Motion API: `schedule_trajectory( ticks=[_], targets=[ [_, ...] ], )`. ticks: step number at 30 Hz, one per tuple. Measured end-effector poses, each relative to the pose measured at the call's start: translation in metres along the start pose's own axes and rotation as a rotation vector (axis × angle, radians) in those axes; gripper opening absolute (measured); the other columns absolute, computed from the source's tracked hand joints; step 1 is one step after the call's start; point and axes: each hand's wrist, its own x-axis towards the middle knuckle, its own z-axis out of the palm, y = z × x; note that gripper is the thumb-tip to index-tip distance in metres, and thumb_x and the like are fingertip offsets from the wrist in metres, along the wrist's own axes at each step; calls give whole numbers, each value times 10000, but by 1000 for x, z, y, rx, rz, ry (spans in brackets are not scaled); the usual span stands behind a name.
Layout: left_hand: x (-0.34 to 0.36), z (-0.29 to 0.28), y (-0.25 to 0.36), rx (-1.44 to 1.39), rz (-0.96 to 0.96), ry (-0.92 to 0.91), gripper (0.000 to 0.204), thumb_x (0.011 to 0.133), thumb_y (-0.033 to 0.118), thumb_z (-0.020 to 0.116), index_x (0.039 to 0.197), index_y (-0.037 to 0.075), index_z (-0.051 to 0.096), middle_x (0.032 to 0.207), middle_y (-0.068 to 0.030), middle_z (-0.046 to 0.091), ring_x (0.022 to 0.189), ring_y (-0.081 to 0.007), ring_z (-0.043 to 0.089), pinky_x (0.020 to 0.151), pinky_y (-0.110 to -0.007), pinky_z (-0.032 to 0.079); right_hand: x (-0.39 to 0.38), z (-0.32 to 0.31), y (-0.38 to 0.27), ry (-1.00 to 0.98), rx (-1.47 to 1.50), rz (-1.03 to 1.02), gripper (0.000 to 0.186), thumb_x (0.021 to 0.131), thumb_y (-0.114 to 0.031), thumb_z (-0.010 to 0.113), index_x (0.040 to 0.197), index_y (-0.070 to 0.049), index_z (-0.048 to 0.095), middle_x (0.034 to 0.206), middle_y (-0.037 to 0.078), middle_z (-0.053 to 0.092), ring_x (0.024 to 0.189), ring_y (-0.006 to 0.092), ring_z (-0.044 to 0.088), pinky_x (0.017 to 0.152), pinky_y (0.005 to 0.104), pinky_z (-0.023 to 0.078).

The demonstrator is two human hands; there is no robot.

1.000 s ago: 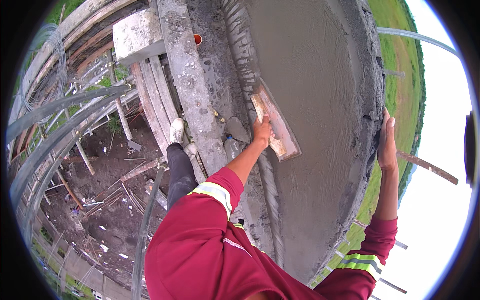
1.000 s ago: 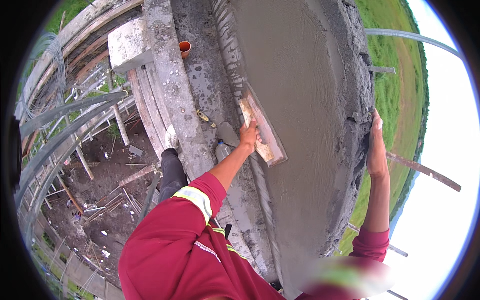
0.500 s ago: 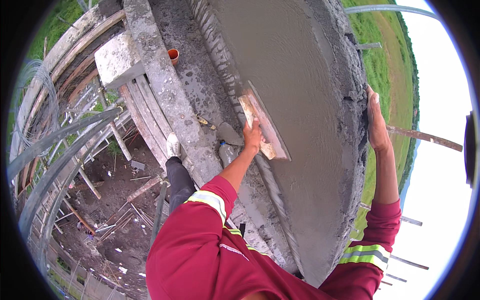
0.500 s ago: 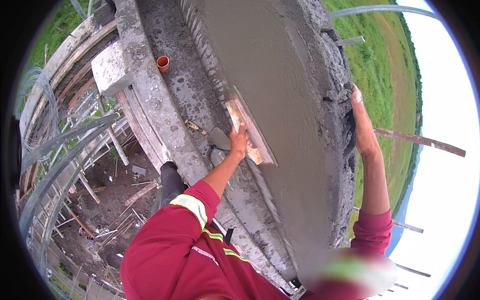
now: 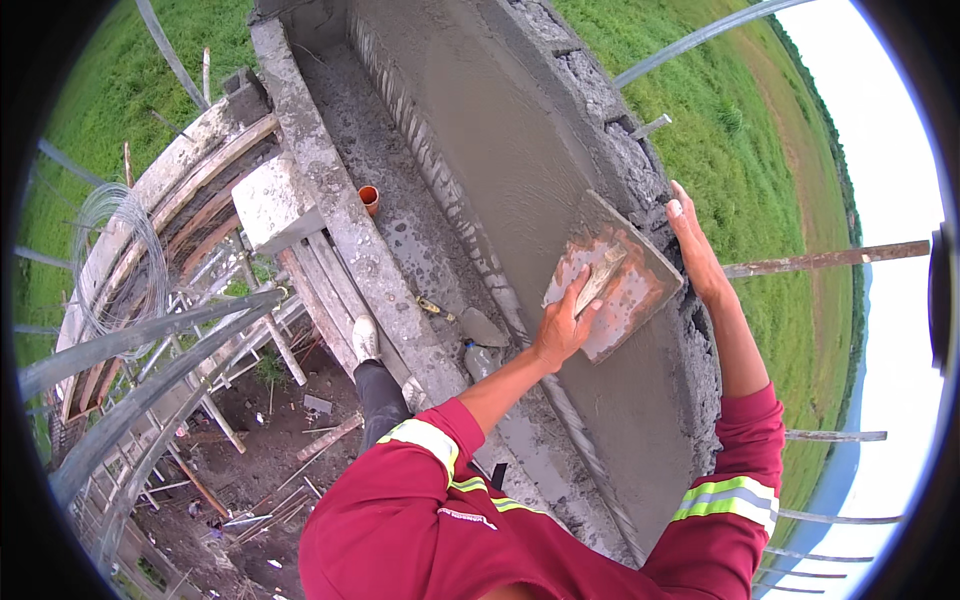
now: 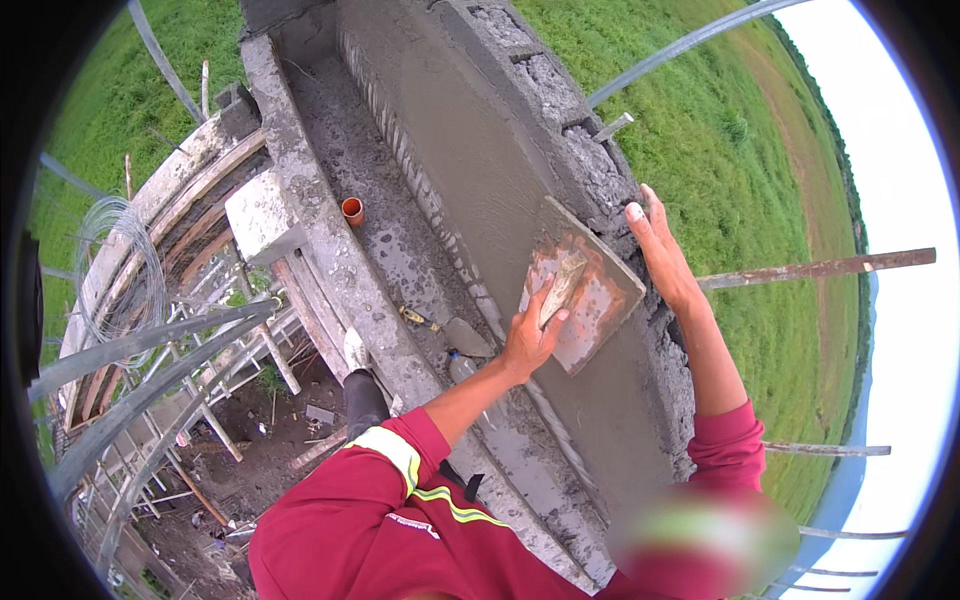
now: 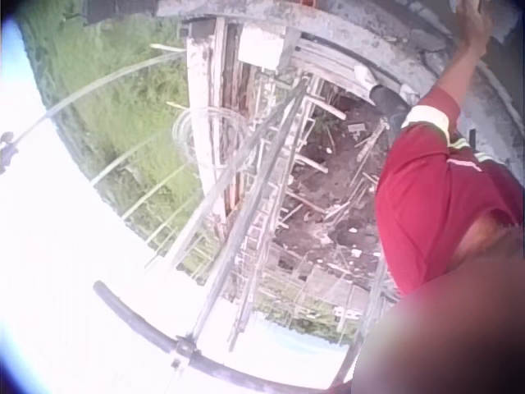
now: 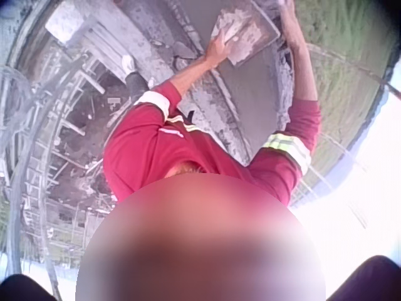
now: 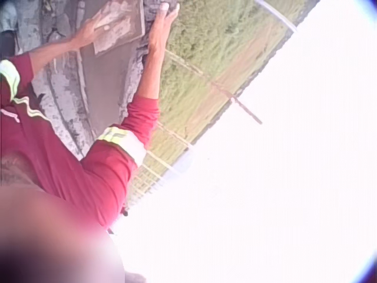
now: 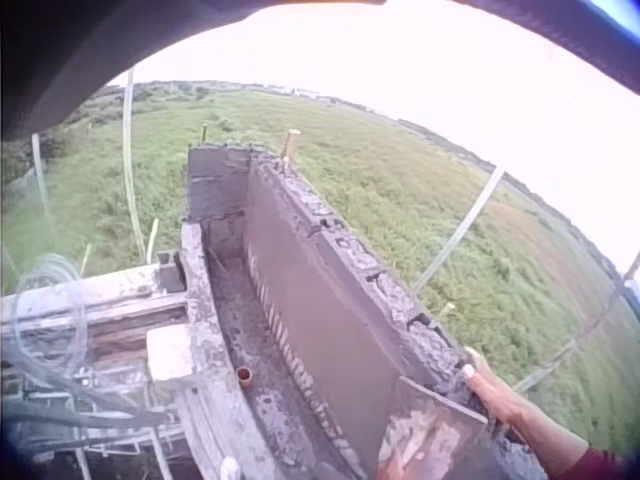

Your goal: The person smooths wet concrete on a curved wall using a trowel, then pours additional concrete from a bucket and continues to level and finish the surface. The person also uses a plastic bottle to pour water onto the concrete and smooths it again.

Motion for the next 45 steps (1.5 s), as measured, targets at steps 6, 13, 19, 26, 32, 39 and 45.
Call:
schedule_trajectory(
  ticks=[6,13,19,26,32,39,45],
  targets=[
    [223,-132,4,31,107,301,368,1018,290,592,1233,-7,559,915,-204,719,791,-309,713,721,-413,551,1,-1,-2,-8,-54,44,941,950,-696,429,1595,-54,190,1595,261,291,1511,372,250,1219,461,196],
    [205,-149,-31,-424,-598,329,372,1015,362,598,1171,30,534,644,-14,487,476,-105,468,403,-298,428,0,19,-47,142,-242,88,954,924,-622,520,1596,-32,186,1616,245,265,1501,400,253,1225,497,171],
    [290,-181,-30,-23,66,367,445,1016,340,595,1283,-13,556,1002,-261,706,970,-350,704,837,-413,511,121,63,-181,379,-384,-535,895,966,-667,472,1555,-12,309,1494,269,451,1414,413,408,1190,503,272],
    [419,-315,-61,-370,-473,406,344,980,340,642,1056,18,550,617,-1,478,450,-115,459,415,-308,434,310,81,-191,243,-443,43,980,893,-802,436,1484,-20,420,1327,314,591,1282,453,549,1095,467,394],
    [390,-268,-20,-34,-175,375,533,1001,369,594,1376,-4,533,1141,-255,709,1104,-386,671,965,-437,481,302,84,-188,266,-400,-7,857,914,-687,553,1413,6,471,1227,291,643,1177,427,613,1008,472,445],
    [586,-422,-114,-279,-304,424,296,1000,343,618,1025,56,552,656,5,481,495,-107,461,440,-301,434,307,85,-191,264,-354,-13,799,903,-664,586,1353,-10,497,1127,253,672,1097,398,642,972,467,456],
    [417,-318,-65,-306,-473,296,484,1011,342,587,1382,37,525,821,-87,640,621,-166,618,570,-324,526,303,85,-193,275,-354,-46,760,914,-607,599,1376,-14,488,1150,262,663,1109,402,637,976,463,455]
  ],
)
